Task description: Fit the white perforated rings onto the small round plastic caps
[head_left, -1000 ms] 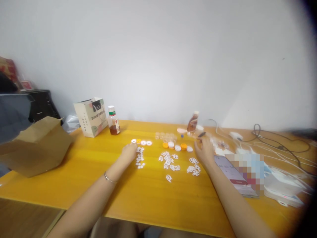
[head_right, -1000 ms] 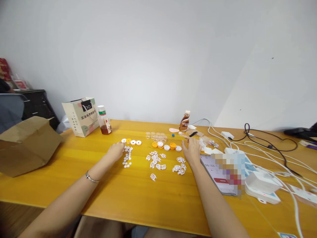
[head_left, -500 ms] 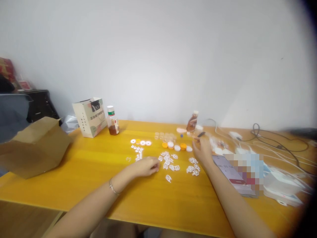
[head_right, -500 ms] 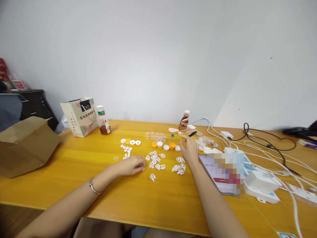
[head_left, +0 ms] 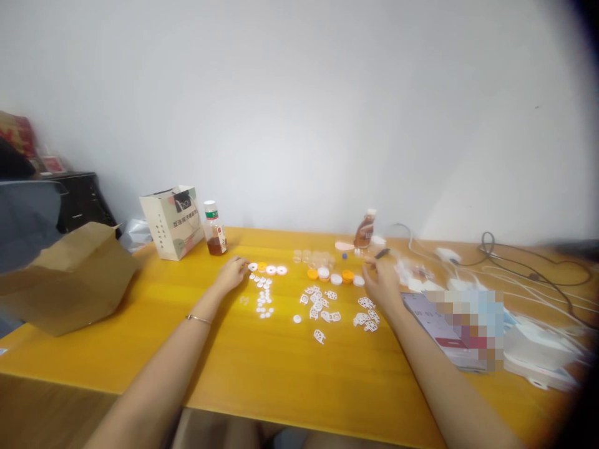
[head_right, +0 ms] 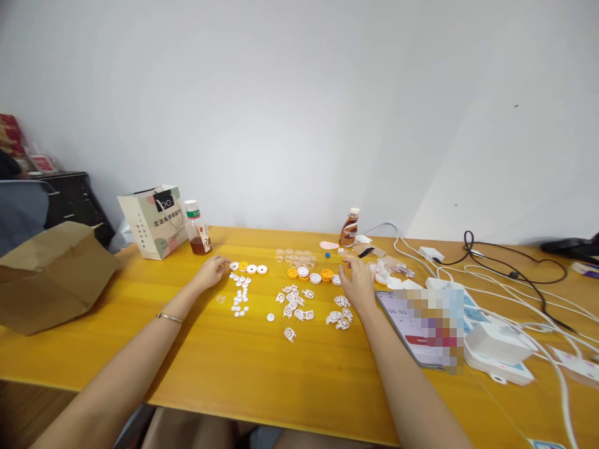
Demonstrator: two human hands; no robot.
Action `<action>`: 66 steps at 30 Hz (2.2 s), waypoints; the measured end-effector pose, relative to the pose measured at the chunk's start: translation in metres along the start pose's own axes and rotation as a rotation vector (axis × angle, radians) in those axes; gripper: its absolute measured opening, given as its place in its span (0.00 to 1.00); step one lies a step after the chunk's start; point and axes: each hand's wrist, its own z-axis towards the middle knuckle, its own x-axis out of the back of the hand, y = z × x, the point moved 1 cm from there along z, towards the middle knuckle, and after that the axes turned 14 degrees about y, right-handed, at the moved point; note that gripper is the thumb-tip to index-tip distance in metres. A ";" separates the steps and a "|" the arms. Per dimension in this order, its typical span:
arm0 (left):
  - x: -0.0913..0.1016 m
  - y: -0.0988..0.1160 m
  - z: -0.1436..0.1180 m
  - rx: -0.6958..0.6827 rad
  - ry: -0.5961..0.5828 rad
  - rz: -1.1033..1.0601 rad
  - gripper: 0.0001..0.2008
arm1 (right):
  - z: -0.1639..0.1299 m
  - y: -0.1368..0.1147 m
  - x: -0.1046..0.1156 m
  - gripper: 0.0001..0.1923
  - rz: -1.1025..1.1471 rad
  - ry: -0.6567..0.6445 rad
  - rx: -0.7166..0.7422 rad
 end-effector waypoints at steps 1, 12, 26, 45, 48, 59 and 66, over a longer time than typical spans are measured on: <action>-0.003 -0.006 0.000 0.000 -0.016 -0.001 0.11 | 0.000 0.001 -0.001 0.12 0.007 0.002 0.003; -0.014 -0.014 0.002 0.012 -0.012 0.023 0.09 | -0.001 0.006 -0.004 0.11 0.048 0.014 0.039; 0.014 0.045 -0.003 -0.074 0.224 -0.145 0.08 | -0.002 0.004 -0.003 0.08 0.100 -0.019 0.028; 0.022 0.132 -0.047 -0.564 -0.451 -0.364 0.18 | -0.002 0.003 -0.004 0.08 0.130 -0.019 0.026; 0.029 0.120 -0.033 -0.508 -0.353 -0.307 0.13 | -0.002 0.003 -0.004 0.08 0.126 -0.027 0.016; 0.042 0.008 -0.004 0.031 -0.604 0.048 0.06 | 0.000 -0.007 -0.003 0.08 0.201 -0.075 0.005; 0.036 0.019 -0.005 0.015 -0.690 0.022 0.08 | -0.013 -0.071 0.016 0.09 0.476 -0.290 -0.071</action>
